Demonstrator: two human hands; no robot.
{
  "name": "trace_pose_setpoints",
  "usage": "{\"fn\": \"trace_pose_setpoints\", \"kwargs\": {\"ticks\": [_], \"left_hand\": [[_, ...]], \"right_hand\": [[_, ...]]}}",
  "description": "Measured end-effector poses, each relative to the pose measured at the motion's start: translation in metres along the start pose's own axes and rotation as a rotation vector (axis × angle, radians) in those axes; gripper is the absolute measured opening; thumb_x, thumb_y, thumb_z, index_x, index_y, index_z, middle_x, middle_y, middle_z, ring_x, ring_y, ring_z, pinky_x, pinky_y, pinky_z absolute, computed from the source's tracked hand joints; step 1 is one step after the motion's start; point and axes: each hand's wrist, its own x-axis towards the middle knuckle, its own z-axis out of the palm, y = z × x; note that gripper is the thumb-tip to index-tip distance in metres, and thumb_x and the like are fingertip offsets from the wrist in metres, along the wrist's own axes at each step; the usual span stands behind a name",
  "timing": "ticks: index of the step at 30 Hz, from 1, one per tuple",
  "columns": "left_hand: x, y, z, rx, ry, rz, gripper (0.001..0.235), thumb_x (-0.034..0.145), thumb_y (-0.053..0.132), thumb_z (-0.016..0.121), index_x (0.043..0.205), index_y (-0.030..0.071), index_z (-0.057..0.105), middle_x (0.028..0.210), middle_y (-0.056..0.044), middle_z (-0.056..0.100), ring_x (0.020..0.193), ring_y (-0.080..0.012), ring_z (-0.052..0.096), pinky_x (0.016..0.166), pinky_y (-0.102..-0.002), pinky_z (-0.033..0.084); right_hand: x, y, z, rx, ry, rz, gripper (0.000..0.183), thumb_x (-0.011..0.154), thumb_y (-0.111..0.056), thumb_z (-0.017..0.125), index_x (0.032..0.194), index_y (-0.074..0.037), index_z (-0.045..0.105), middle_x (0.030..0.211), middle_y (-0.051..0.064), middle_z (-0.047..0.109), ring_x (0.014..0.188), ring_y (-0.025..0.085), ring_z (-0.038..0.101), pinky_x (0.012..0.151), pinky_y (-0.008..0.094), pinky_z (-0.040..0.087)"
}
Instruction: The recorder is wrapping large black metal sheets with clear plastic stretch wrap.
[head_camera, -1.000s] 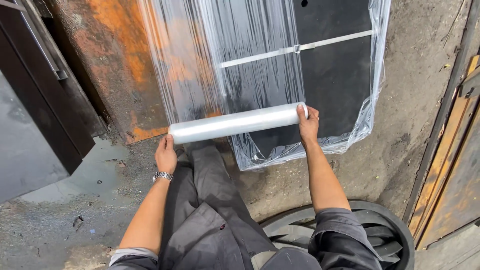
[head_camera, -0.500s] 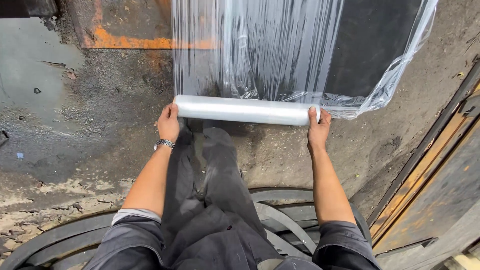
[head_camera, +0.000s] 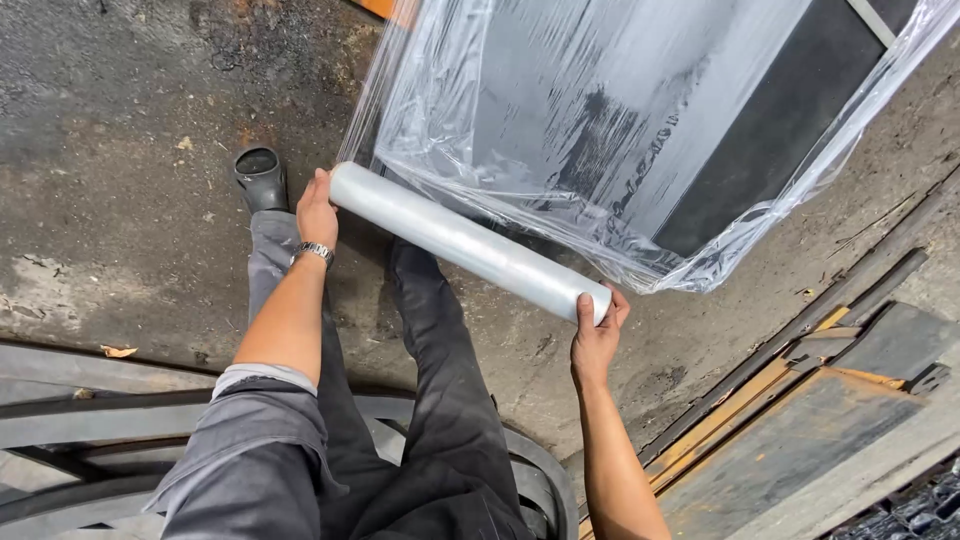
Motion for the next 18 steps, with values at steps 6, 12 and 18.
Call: {"fn": "trace_pose_setpoints", "kwargs": {"ticks": [6, 12, 18], "left_hand": [[0.002, -0.058, 0.041, 0.018, 0.096, -0.058, 0.072, 0.101, 0.065, 0.039, 0.127, 0.005, 0.071, 0.121, -0.01, 0.072, 0.111, -0.0214, 0.064, 0.095, -0.035, 0.048], [-0.094, -0.129, 0.045, 0.014, 0.194, -0.203, 0.079, 0.1, 0.07, 0.039, 0.129, 0.002, 0.066, 0.128, -0.013, 0.069, 0.121, -0.0256, 0.064, 0.105, -0.036, 0.044], [-0.187, -0.215, 0.091, -0.266, 0.185, -0.403, 0.079, 0.104, 0.067, 0.035, 0.131, 0.003, 0.072, 0.127, -0.017, 0.071, 0.113, -0.038, 0.057, 0.091, -0.039, 0.04]], "right_hand": [[0.006, 0.003, -0.04, -0.359, -0.146, -0.209, 0.062, 0.095, -0.043, 0.072, 0.136, 0.002, 0.063, 0.142, 0.011, 0.04, 0.139, 0.026, 0.039, 0.116, 0.039, 0.034], [0.007, -0.04, -0.084, -0.529, -0.141, -0.474, 0.045, 0.098, -0.041, 0.073, 0.09, 0.001, 0.058, 0.153, 0.015, 0.041, 0.144, 0.033, 0.031, 0.12, 0.048, 0.029], [0.06, -0.045, -0.126, -0.595, -0.216, -0.568, 0.046, 0.101, -0.041, 0.07, 0.082, 0.0, 0.06, 0.15, 0.013, 0.045, 0.14, 0.032, 0.032, 0.119, 0.049, 0.031]]}}
